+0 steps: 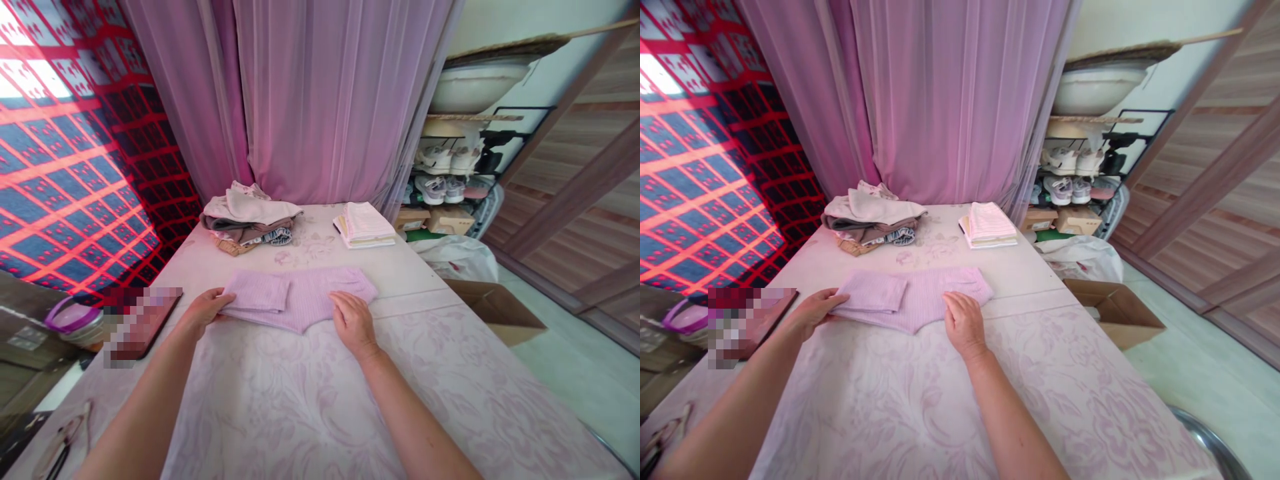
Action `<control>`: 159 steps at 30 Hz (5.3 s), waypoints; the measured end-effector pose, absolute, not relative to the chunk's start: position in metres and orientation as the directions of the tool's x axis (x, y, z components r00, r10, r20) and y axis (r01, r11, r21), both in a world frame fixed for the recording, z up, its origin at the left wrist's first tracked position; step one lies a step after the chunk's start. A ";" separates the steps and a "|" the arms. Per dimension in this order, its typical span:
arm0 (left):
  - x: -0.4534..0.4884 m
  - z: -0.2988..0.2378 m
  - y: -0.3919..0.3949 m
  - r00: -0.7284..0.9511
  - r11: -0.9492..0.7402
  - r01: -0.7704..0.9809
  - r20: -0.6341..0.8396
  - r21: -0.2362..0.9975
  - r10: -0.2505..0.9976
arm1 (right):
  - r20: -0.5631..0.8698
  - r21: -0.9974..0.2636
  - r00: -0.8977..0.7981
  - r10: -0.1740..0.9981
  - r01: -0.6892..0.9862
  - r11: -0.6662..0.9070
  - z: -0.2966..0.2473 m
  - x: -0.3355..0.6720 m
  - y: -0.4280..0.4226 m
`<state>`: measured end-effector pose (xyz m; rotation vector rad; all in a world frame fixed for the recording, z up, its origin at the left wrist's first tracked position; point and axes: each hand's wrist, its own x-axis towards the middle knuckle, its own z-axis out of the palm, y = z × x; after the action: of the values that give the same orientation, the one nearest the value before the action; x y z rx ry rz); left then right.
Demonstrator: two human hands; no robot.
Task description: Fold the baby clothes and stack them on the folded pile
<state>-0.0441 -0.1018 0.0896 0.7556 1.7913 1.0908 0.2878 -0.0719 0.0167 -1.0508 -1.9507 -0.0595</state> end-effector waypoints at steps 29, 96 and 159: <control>0.105 0.107 -0.046 -0.110 0.002 0.532 0.066 0.847 0.992 | -0.068 -0.959 -0.093 0.993 0.279 -0.040 0.067 0.296 0.009; 0.147 0.148 -0.035 0.158 -0.178 0.966 0.120 0.186 0.980 | 0.034 -0.948 0.472 0.881 -0.265 0.178 0.006 0.345 -0.004; 0.105 0.026 -0.113 0.127 -0.244 0.872 0.284 0.426 0.950 | 0.120 -0.196 -0.605 0.787 0.763 0.616 0.038 0.233 0.033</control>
<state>0.1047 -0.1129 0.0264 2.2362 1.8273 0.7599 0.2332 0.0330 0.0376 -1.2838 -2.6460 0.1850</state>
